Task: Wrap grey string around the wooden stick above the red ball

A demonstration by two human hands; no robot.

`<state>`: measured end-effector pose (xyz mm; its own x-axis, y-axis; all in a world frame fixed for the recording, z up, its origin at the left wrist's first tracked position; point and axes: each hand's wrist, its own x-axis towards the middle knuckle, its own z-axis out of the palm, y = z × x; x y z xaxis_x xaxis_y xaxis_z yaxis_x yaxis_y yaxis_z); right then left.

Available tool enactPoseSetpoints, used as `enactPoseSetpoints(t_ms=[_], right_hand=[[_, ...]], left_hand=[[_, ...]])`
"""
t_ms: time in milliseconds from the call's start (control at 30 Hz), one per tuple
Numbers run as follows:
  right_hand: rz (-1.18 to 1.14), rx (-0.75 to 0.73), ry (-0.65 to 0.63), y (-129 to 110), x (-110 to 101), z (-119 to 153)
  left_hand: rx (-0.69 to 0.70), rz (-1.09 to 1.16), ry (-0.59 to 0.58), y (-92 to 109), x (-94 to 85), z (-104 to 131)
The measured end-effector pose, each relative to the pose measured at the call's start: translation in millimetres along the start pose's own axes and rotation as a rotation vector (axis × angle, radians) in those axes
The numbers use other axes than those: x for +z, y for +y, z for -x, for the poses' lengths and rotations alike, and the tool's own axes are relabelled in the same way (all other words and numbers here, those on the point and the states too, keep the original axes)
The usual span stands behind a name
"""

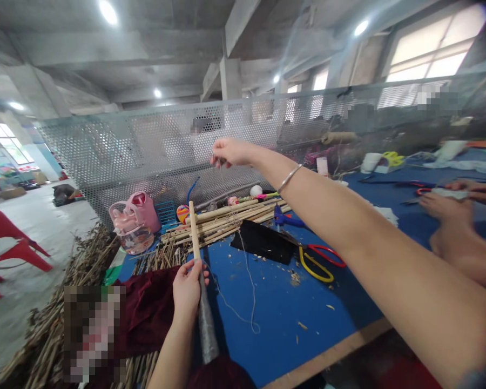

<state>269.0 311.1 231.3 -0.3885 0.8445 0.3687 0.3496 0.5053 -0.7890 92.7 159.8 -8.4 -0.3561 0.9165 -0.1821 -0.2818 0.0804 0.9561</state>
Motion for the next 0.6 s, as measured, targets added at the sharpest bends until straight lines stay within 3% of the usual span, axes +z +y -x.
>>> enactPoseSetpoints(t_ms=[200, 367, 433, 600], right_hand=[[-0.103, -0.012, 0.104, -7.1, -0.9, -13.5], [-0.319, -0.227, 0.253, -23.2, 1.2, -7.0], [-0.279, -0.29, 0.288, -27.5, 1.4, -3.9], [-0.001, -0.314, 0.207, -35.5, -5.6, -4.2]], left_hand=[[0.001, -0.009, -0.02, 0.8, -0.3, 1.2], [-0.002, -0.009, 0.0, 1.0, 0.2, 1.4], [-0.003, -0.014, -0.001, 0.9, 0.6, 0.9], [-0.006, -0.024, 0.004, 1.0, 0.6, 0.3]])
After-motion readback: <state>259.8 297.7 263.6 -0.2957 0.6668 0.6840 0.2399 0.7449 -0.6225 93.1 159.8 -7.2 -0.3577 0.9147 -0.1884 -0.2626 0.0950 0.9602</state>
